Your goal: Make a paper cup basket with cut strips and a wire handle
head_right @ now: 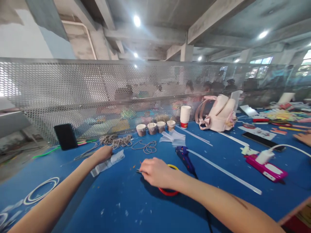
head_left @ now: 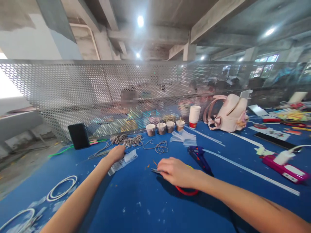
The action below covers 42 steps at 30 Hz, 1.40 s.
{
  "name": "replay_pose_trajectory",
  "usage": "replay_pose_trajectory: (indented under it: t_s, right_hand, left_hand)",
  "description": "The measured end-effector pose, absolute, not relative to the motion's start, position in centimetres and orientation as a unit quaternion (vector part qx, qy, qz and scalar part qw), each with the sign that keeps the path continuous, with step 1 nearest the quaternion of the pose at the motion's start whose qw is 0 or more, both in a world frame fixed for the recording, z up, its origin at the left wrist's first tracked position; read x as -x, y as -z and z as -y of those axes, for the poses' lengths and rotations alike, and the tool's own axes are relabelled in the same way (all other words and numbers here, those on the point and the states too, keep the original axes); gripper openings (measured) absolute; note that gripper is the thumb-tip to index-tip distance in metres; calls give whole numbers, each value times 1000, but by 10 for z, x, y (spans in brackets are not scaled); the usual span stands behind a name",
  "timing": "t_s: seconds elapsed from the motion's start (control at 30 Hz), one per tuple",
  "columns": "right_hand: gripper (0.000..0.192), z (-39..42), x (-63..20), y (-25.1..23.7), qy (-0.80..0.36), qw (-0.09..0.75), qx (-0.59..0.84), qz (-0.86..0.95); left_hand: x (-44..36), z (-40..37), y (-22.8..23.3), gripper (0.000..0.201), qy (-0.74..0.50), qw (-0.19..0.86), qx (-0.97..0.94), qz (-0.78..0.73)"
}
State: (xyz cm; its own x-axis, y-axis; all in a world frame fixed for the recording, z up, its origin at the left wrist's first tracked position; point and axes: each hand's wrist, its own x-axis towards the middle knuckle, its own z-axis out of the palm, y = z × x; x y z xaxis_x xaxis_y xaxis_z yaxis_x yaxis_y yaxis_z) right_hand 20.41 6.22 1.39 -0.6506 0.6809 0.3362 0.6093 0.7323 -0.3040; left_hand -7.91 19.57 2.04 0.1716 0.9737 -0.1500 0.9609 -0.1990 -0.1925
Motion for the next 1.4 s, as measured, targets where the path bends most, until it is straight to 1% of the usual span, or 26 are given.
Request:
replay_pose_trajectory:
  t_s: [0.1,0.3,0.47,0.57,0.67,0.77,0.87,1.0,1.03,1.1,1.2,1.3,1.4]
  right_hand:
    - [16,-44,-215,-3,-66,202,334,918]
    - [18,-48,-226,0,-56,215,337,915]
    - [18,-48,-229,-4,-25,228,323,918]
    - [16,-48,-229,-4,-7,220,318,922]
    - [16,-48,-228,-1,2,212,313,926]
    - [16,-47,-225,3,4,209,298,931]
    - [17,-45,-223,4,-1,224,293,929]
    - [17,-38,-218,0,-23,250,297,921]
    - [17,-36,-216,-1,-30,258,300,918]
    - [19,-32,-213,-2,-52,278,310,908]
    - [21,-27,-208,-1,-83,296,320,896]
    - [18,-25,-207,1,-80,284,310,904]
    - [17,-25,-207,3,-68,273,298,912]
  left_hand:
    - [79,-200,-24,34,-139,19,762,633]
    - [77,-207,-33,35,-181,6,752,633]
    - [77,-201,-45,34,-176,49,748,637]
    - [76,-191,-58,32,-153,96,743,645]
    - [73,-177,-76,24,-123,139,733,654]
    - [66,-158,-94,28,-83,173,729,657]
    - [57,-133,-103,33,-38,188,747,636]
    - [38,-82,-90,39,19,183,786,591]
    - [31,-68,-84,38,57,179,809,557]
    - [17,-43,-71,38,90,178,850,488]
    - [-5,-25,-57,44,36,175,869,461]
    - [-13,-41,-55,47,-52,147,832,533]
    - [1,-78,-59,38,-68,138,793,590]
